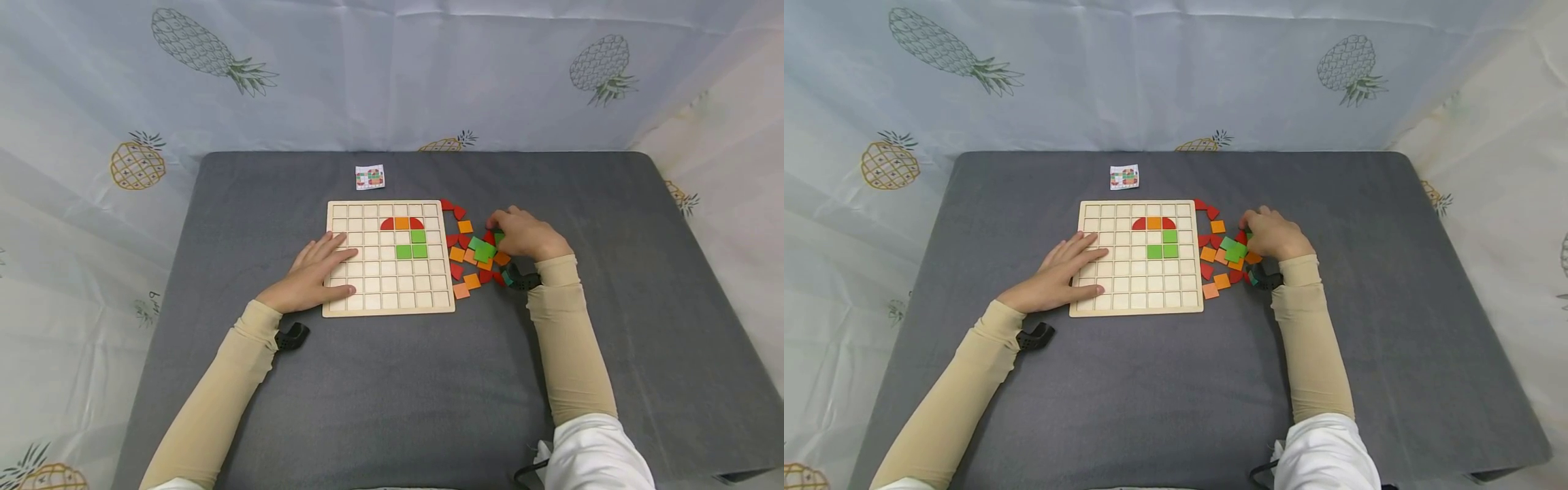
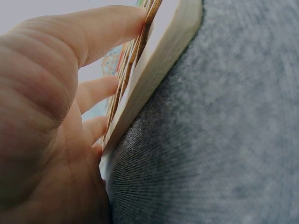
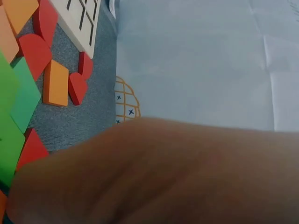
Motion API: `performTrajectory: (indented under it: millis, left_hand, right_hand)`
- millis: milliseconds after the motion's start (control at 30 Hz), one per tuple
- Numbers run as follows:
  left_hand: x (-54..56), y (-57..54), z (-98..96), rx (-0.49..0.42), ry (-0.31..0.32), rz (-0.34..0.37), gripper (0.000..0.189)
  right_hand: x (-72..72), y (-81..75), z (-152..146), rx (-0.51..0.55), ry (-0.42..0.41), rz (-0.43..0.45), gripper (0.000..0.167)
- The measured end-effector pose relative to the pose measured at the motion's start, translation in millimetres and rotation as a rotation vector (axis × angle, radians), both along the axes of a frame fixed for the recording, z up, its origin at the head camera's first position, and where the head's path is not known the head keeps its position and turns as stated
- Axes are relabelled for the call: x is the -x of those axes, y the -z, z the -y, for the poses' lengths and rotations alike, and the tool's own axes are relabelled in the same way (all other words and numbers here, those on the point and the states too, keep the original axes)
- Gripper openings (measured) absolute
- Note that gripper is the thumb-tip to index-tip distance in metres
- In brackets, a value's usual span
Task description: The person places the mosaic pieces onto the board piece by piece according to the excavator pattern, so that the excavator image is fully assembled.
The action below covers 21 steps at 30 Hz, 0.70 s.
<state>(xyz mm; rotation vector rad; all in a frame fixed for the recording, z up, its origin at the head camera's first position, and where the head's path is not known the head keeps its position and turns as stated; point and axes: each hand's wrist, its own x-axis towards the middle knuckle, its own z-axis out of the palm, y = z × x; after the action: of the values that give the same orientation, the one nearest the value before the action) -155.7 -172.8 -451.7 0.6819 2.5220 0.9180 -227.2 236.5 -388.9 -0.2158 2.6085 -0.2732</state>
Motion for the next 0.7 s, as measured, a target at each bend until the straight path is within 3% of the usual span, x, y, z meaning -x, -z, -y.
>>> performTrajectory:
  millis: [400,533,700]
  left_hand:
    - [0.0,0.7,0.5,0.003,-0.001,-0.001,0.076]
    - [0.1,0.2,0.4,0.004,-0.002,0.003,0.076]
    - [0.6,0.0,-0.2,0.002,-0.001,-0.003,0.075]
  right_hand:
    - [7.3,7.5,-3,0.086,0.042,-0.06,0.044]
    - [6.8,4.2,2,0.192,0.069,-0.128,0.045]
    - [3.3,0.1,19,0.339,0.004,-0.143,0.044]
